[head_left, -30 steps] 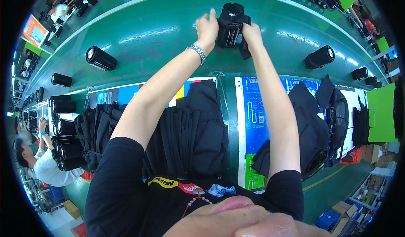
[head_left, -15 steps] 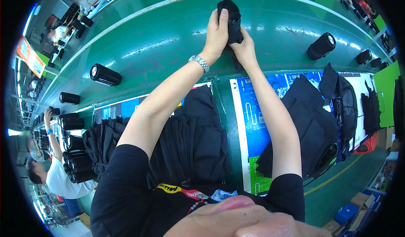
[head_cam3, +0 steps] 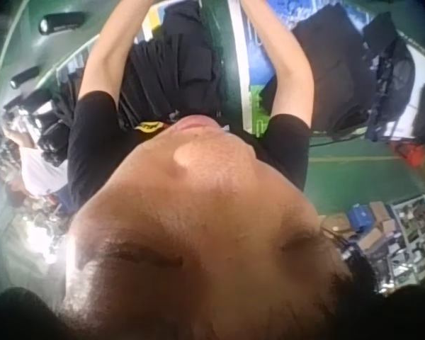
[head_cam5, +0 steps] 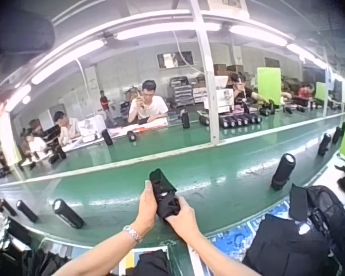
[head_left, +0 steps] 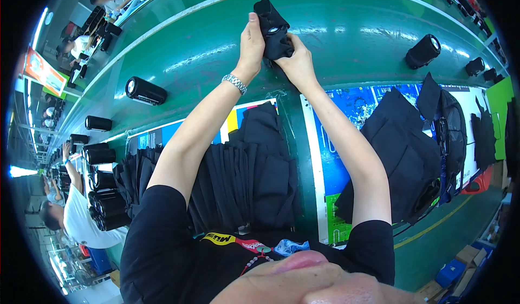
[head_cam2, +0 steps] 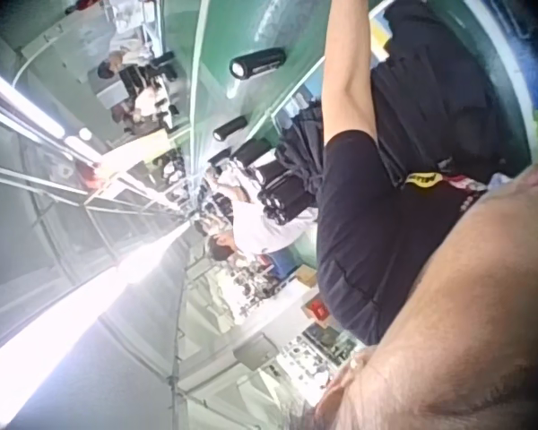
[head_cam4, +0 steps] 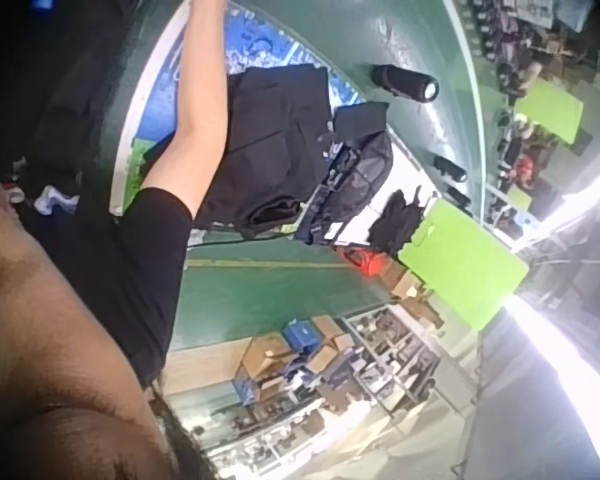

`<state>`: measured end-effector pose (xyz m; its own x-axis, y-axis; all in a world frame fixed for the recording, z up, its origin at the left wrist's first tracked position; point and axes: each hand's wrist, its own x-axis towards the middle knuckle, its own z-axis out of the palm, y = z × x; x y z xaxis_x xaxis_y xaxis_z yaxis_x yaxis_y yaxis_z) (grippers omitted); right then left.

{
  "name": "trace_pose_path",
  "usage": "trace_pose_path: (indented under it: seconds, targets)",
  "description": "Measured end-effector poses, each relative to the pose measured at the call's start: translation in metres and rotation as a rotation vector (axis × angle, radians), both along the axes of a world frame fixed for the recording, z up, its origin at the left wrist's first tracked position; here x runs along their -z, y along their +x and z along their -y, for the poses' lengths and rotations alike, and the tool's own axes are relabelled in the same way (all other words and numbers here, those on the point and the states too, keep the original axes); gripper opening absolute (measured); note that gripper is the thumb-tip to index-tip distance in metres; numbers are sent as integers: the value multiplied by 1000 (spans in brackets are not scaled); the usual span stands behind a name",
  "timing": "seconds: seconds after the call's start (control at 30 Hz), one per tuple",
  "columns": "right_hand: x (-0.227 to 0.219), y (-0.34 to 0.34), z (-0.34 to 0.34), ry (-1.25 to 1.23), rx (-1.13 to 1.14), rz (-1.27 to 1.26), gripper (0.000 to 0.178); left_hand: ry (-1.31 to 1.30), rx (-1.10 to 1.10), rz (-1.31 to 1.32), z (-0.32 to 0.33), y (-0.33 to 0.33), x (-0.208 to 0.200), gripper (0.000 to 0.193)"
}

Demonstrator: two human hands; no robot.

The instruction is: The person places black fabric components onto a series of cylindrical electronic housings by hand, fitting the fabric over the top and sides of each unit on the assembly line.

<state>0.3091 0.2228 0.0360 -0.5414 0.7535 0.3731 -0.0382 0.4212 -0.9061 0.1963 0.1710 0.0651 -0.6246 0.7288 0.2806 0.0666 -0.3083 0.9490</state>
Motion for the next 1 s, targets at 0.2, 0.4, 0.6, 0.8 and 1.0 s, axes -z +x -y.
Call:
trace_pose_path:
  seconds: [0.2, 0.4, 0.6, 0.8, 1.0]
  targets:
    - [-11, 7, -12, -166, -246, 46, 65, -36, -69, -15, 6, -17, -13, 49]
    - [-38, 53, -13, -348, 158, -145, 30, 147, 81, 243, 23, -32, -63, 51]
    - [-89, 90, 18, -429, 51, -357, 21, 162, 243, 352, 77, -1, -124, 52]
    - [-146, 122, 93, -39, -181, -232, 49, 163, 313, 415, 129, 47, -162, 49]
    - [-170, 175, 144, 106, -501, -4, 52, 136, 529, 385, 163, 72, -163, 53]
